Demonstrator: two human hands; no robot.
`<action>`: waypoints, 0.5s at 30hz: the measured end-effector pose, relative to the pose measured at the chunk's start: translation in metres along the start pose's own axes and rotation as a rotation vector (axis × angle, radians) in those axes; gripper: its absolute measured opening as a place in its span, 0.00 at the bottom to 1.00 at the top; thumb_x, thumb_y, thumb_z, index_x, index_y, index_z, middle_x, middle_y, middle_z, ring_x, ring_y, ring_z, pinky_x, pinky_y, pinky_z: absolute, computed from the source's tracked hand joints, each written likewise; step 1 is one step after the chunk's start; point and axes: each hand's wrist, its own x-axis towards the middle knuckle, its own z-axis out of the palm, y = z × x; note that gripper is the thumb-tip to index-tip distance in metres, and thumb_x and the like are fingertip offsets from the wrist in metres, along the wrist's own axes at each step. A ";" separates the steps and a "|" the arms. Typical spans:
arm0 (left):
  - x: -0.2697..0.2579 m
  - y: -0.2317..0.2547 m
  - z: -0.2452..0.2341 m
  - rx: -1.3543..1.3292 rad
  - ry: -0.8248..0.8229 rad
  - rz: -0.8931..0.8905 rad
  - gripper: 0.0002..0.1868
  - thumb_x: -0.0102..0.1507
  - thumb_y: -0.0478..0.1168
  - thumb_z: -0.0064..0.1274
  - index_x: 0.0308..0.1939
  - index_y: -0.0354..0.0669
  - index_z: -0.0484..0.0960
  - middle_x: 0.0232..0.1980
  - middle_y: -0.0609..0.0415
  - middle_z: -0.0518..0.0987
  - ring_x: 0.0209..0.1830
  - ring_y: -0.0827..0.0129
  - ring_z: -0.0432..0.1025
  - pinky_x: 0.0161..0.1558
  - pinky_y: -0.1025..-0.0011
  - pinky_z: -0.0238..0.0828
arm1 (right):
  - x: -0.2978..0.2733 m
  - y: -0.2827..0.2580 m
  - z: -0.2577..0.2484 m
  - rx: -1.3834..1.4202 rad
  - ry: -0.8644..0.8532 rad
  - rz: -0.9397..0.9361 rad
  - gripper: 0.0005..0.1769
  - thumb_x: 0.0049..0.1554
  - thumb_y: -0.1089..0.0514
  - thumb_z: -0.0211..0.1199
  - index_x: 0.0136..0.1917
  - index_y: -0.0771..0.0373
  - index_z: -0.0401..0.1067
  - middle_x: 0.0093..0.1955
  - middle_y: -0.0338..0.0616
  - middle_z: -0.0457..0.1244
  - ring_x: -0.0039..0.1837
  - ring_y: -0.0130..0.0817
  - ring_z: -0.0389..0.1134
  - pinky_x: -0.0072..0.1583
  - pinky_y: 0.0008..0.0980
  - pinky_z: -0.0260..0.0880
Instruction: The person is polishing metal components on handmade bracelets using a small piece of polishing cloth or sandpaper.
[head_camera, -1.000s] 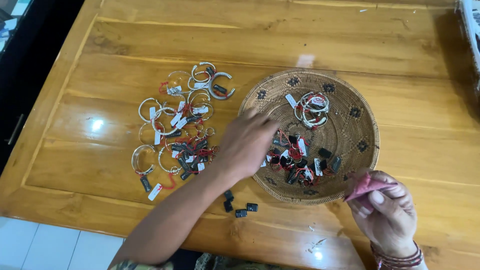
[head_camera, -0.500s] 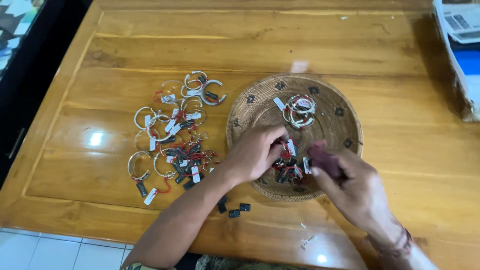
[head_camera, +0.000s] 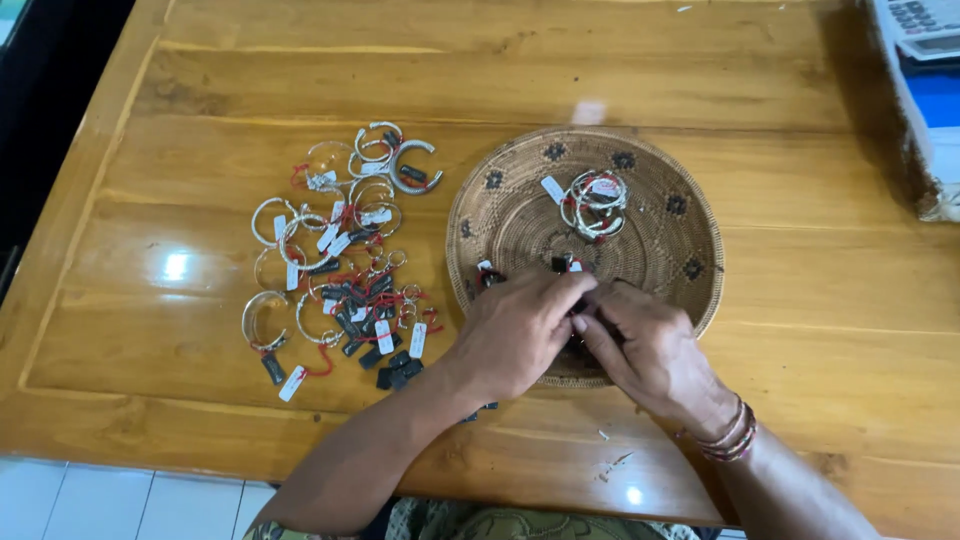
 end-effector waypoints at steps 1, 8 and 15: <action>-0.002 0.001 0.001 -0.004 -0.002 -0.012 0.28 0.59 0.31 0.58 0.63 0.49 0.73 0.38 0.47 0.81 0.40 0.51 0.79 0.38 0.55 0.79 | -0.004 0.006 0.000 0.006 -0.010 0.005 0.09 0.60 0.56 0.62 0.48 0.62 0.78 0.34 0.49 0.66 0.38 0.54 0.72 0.40 0.43 0.74; -0.005 0.019 -0.011 0.143 -0.010 0.049 0.19 0.66 0.31 0.53 0.61 0.46 0.77 0.35 0.48 0.82 0.35 0.60 0.77 0.35 0.67 0.77 | -0.021 0.010 0.004 -0.044 -0.029 0.058 0.11 0.62 0.53 0.62 0.47 0.63 0.75 0.36 0.52 0.66 0.43 0.59 0.71 0.45 0.47 0.73; -0.001 0.008 -0.011 -0.484 0.003 -0.265 0.13 0.61 0.34 0.59 0.49 0.44 0.78 0.34 0.47 0.85 0.29 0.62 0.81 0.25 0.70 0.78 | -0.009 -0.013 0.002 0.056 0.051 0.114 0.12 0.65 0.60 0.53 0.56 0.65 0.75 0.37 0.55 0.67 0.43 0.58 0.72 0.46 0.48 0.73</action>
